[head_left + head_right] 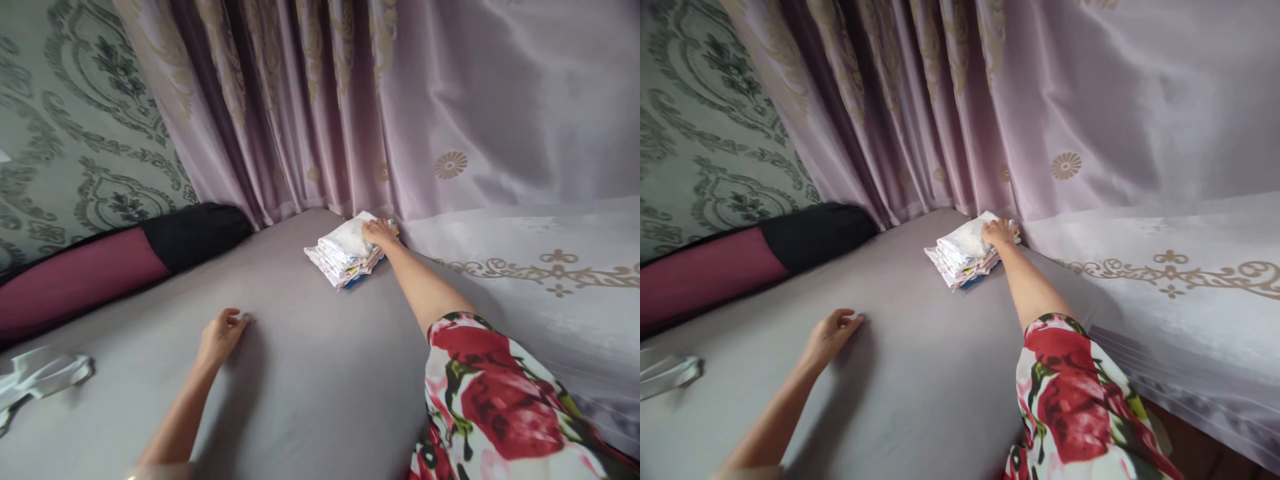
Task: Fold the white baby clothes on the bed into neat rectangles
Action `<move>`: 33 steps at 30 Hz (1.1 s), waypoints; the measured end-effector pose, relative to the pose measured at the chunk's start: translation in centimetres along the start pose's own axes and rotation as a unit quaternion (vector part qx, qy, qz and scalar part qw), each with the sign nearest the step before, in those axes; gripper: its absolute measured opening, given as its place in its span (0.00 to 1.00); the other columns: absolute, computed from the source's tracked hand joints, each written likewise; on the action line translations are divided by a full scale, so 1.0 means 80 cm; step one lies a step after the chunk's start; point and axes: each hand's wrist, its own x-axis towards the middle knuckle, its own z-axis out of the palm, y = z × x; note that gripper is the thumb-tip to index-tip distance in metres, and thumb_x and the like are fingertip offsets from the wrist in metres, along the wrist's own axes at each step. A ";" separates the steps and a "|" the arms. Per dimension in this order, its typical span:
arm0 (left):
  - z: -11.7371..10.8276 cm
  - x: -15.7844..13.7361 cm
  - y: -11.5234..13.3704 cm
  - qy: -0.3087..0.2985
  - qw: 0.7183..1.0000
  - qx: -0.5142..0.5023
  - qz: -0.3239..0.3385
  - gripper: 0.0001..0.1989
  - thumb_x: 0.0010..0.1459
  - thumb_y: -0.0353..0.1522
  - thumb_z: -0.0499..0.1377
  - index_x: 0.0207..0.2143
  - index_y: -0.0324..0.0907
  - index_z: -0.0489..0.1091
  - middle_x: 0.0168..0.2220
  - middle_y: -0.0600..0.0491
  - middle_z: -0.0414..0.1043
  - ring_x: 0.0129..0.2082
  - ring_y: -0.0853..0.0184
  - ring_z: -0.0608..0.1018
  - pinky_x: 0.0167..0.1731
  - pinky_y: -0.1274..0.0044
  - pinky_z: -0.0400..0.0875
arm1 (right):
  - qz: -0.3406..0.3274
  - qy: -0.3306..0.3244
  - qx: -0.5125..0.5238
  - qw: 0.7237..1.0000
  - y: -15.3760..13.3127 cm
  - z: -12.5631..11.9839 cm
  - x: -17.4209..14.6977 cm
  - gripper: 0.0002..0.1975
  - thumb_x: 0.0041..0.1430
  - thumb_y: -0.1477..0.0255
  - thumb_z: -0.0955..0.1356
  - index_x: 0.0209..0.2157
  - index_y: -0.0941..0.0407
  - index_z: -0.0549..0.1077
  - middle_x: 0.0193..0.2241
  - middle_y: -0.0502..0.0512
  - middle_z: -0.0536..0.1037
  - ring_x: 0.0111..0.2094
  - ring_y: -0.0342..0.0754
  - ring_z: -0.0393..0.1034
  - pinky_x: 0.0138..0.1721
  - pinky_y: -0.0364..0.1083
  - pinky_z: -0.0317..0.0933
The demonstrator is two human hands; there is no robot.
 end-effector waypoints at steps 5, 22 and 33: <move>-0.045 -0.041 -0.082 0.047 0.997 0.048 -0.045 0.16 0.49 0.47 0.53 0.34 0.48 0.69 0.24 0.56 0.74 0.27 0.59 0.77 0.28 0.73 0.67 | -0.067 0.029 0.028 0.997 -0.035 0.002 -0.029 0.29 0.69 0.61 0.49 0.62 0.61 0.59 0.67 0.67 0.52 0.68 0.59 0.40 0.64 0.66 0.33; -0.033 -0.086 -0.108 0.155 0.974 0.162 0.011 0.15 0.64 0.36 0.46 0.44 0.42 0.70 0.40 0.45 0.74 0.43 0.59 0.74 0.46 0.71 0.67 | -0.130 0.029 -0.023 0.991 -0.103 0.038 -0.079 0.32 0.67 0.58 0.49 0.59 0.62 0.67 0.65 0.71 0.55 0.67 0.65 0.42 0.62 0.69 0.37; -0.031 -0.084 -0.115 0.172 0.971 0.164 0.017 0.13 0.67 0.33 0.47 0.44 0.42 0.69 0.42 0.45 0.72 0.44 0.61 0.71 0.48 0.70 0.63 | -0.169 0.081 0.124 0.974 -0.109 0.055 -0.070 0.40 0.54 0.42 0.45 0.66 0.37 0.50 0.67 0.60 0.52 0.65 0.73 0.44 0.55 0.75 0.34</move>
